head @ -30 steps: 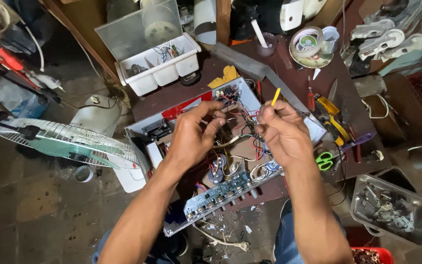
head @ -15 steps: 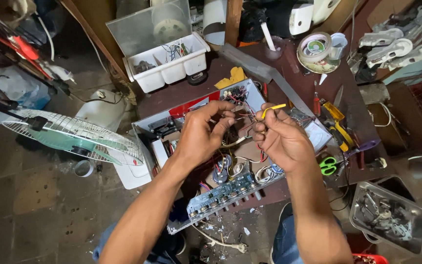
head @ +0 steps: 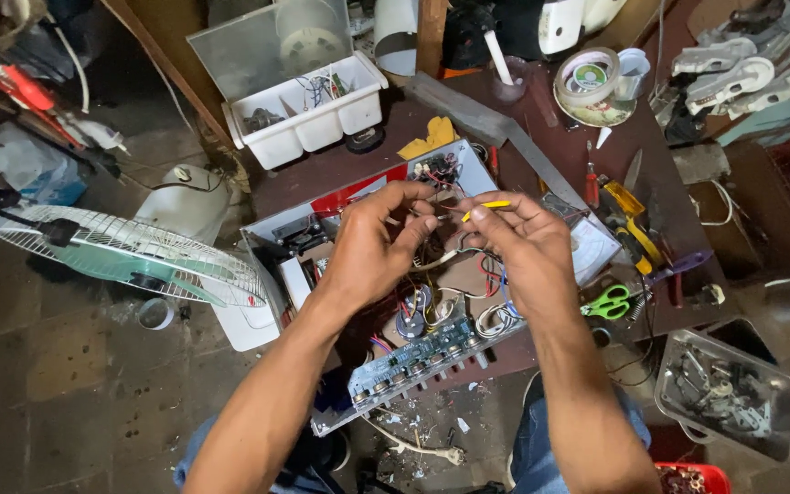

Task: The person works on the internal wiring of an open electronic device, using a screwdriver to tighten connections on a circuit board and manipulating various colored wires with their hands.

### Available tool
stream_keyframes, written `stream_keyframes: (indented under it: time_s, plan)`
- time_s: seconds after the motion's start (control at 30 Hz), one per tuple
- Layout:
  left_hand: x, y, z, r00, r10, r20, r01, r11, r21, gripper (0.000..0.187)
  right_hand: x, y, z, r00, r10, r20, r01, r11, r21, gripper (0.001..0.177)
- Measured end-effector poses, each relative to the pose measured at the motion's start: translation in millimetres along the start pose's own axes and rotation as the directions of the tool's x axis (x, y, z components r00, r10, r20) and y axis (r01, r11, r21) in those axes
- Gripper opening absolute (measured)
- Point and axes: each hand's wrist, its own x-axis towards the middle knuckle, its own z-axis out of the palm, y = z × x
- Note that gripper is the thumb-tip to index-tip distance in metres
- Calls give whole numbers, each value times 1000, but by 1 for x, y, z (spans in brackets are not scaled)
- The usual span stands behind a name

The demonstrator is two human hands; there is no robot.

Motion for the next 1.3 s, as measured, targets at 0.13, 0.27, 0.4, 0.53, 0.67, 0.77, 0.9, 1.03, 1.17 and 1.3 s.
stream_keyframes:
  time_s: [0.13, 0.27, 0.4, 0.53, 0.67, 0.77, 0.9, 1.03, 1.17, 1.3]
  plan:
    - [-1, 7, -1, 994, 50, 97, -51, 999, 15, 21, -23, -17, 13, 984, -168, -56, 149, 958, -246, 17]
    - [-2, 12, 1, 979, 69, 190, -91, 990, 107, 20, -34, -14, 8, 840, -538, 69, 484, 685, -544, 22]
    - [-6, 21, 0, 981, 99, 168, -124, 981, 146, 18, -41, 4, 7, 740, -671, 42, 526, 539, -658, 27]
    - [-26, 78, 10, 979, 160, 124, -179, 971, 158, 17, -69, -22, 3, 668, -739, 87, 619, 487, -617, 18]
    - [-53, 105, 19, 956, 116, 271, -157, 978, 137, 21, -101, -51, -22, 602, -726, 332, 734, 340, -588, 14]
    - [-66, 108, 26, 919, 112, 377, -155, 984, 87, 21, -113, -58, -42, 538, -665, 518, 827, 297, -477, 14]
    - [-74, 92, 30, 911, -7, 413, -28, 996, 80, 10, -113, -73, -78, 672, -461, 580, 740, 408, -534, 18]
    - [-66, 87, 24, 979, -50, 200, 34, 996, 81, 11, -78, -18, -160, 855, -396, 334, 471, 328, -819, 4]
    - [-54, 75, 8, 985, -146, 91, 136, 985, 105, 13, -60, 31, -195, 997, 57, 49, 58, -163, -985, 20]
    - [-45, 64, -7, 974, -228, 3, 228, 971, -68, 12, -42, 59, -223, 993, 118, 19, 49, -257, -965, 36]
